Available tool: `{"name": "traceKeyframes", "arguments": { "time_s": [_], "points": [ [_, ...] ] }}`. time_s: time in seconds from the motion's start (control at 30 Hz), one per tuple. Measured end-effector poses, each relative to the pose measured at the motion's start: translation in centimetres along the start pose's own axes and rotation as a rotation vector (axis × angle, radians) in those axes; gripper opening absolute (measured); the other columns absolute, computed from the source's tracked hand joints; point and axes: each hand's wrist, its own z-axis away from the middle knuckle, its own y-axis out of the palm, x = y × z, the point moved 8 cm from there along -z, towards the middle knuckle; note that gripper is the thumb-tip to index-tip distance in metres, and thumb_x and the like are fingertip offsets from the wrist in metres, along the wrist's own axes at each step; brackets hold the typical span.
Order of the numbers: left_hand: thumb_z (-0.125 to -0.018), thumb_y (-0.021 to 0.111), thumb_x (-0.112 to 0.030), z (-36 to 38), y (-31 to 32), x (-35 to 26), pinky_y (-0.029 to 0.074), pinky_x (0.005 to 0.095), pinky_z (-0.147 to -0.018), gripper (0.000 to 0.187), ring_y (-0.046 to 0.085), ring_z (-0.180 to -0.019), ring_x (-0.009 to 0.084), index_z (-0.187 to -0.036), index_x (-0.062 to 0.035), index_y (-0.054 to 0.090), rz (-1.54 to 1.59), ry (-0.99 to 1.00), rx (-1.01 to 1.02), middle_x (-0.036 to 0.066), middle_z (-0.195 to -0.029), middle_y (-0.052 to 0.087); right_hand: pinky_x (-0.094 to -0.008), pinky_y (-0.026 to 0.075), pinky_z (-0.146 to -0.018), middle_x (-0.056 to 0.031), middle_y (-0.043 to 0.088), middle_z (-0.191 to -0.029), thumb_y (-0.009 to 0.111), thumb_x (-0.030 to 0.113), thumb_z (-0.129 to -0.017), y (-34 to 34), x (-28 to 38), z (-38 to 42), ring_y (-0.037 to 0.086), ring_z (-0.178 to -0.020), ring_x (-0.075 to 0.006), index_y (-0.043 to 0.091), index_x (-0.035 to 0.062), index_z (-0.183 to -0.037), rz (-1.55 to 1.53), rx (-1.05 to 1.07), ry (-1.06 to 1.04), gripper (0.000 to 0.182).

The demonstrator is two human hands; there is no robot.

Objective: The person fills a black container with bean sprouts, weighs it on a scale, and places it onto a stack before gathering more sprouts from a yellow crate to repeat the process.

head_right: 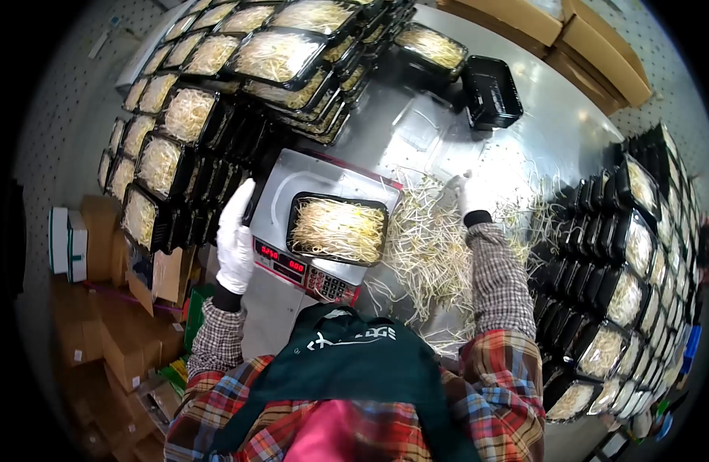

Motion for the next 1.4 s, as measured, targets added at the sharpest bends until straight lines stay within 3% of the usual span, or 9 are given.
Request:
{"name": "traceKeyframes", "arguments": {
  "time_s": [0.07,0.33,0.47,0.57,0.77,0.93,1.13,1.27,1.4],
  "points": [
    [-0.103,0.036,-0.056,0.9,-1.8,1.3,0.032,0.0380,-0.114,0.071,0.047,-0.135,0.0283,-0.145,0.0004,0.044,0.047,-0.063,-0.073,0.015,-0.147,0.049,-0.0407,0.052,-0.081,-0.0137,0.067,-0.096,0.067,0.009,-0.078,-1.7,4.8,2.0,0.064,-0.088,-0.0317,0.064,0.0044,-0.093,0.712,-0.065,-0.732,0.016],
    [-0.106,0.046,-0.024,-3.1,-2.3,0.7,0.044,0.0344,-0.105,0.043,0.057,-0.123,0.0247,-0.141,0.0001,0.050,0.645,-0.314,-0.102,0.015,-0.137,0.058,-0.0256,0.055,-0.079,-0.0055,0.067,-0.108,0.058,0.003,-0.097,-13.8,17.0,9.7,0.064,-0.084,-0.0116,0.063,0.0025,-0.115,0.067,0.035,-0.408,0.019],
    [-0.099,0.049,-0.055,-5.6,2.7,-0.5,0.048,0.0388,-0.104,0.075,0.058,-0.124,0.0296,-0.151,-0.0020,0.034,1.018,-0.570,0.390,0.023,-0.150,0.043,-0.0293,0.057,-0.080,-0.0111,0.069,-0.116,0.062,-0.011,-0.083,-8.0,28.6,22.0,0.068,-0.091,-0.0180,0.062,0.0064,-0.103,0.219,0.325,-0.842,0.027],
    [-0.091,0.066,-0.022,-4.4,6.4,-3.1,0.057,0.0336,-0.090,0.072,0.066,-0.112,0.0247,-0.152,-0.0046,0.033,1.168,-0.450,0.857,0.022,-0.147,0.047,-0.0338,0.057,-0.078,-0.0090,0.071,-0.113,0.069,0.000,-0.083,-2.9,30.7,28.3,0.069,-0.088,-0.0236,0.061,0.0084,-0.099,0.320,0.495,-1.200,0.019],
    [-0.090,0.054,0.000,1.4,8.5,-4.6,0.057,0.0225,-0.072,0.058,0.067,-0.084,0.0138,-0.147,-0.0061,0.044,0.905,-0.496,0.776,0.014,-0.116,0.065,-0.0354,0.051,-0.096,-0.0083,0.066,-0.124,0.062,-0.010,-0.086,-2.0,23.7,25.8,0.063,-0.116,-0.0254,0.063,0.0125,-0.121,0.094,0.424,-0.765,0.041],
    [-0.094,0.048,0.006,6.6,11.5,-7.2,0.054,0.0321,-0.088,0.046,0.067,-0.096,0.0196,-0.137,-0.0088,0.052,0.476,-0.036,0.652,0.012,-0.118,0.065,-0.0287,0.054,-0.057,-0.0092,0.071,-0.075,0.055,0.019,-0.101,-4.7,4.8,18.8,0.064,-0.058,-0.0154,0.068,0.0009,-0.113,0.526,0.210,0.162,0.025],
    [-0.094,0.050,0.005,5.8,9.5,-8.7,0.051,0.0316,-0.090,0.035,0.066,-0.101,0.0223,-0.127,-0.0039,0.059,0.426,0.089,0.339,0.012,-0.116,0.066,-0.0209,0.050,-0.077,-0.0048,0.066,-0.117,0.059,0.020,-0.100,2.5,14.6,27.3,0.062,-0.093,-0.0081,0.049,0.0061,-0.143,-0.636,0.443,0.056,0.046],
    [-0.095,0.054,-0.004,4.4,10.3,-5.3,0.050,0.0339,-0.089,0.027,0.064,-0.093,0.0272,-0.122,-0.0055,0.061,0.404,-0.331,0.314,0.014,-0.102,0.065,-0.0176,0.044,-0.068,0.0017,0.064,-0.099,0.059,0.016,-0.099,3.5,14.0,26.0,0.053,-0.077,-0.0043,0.056,0.0054,-0.137,-0.531,0.197,-0.026,0.039],
    [-0.091,0.059,-0.003,-0.2,9.9,-2.9,0.050,0.0369,-0.082,0.020,0.062,-0.091,0.0290,-0.110,-0.0060,0.065,0.020,0.104,-0.129,0.013,-0.101,0.065,-0.0211,0.047,-0.071,0.0010,0.069,-0.100,0.063,0.012,-0.095,5.4,15.3,20.9,0.056,-0.079,-0.0051,0.069,0.0053,-0.120,-0.581,0.045,0.010,0.027]
  ]
}}
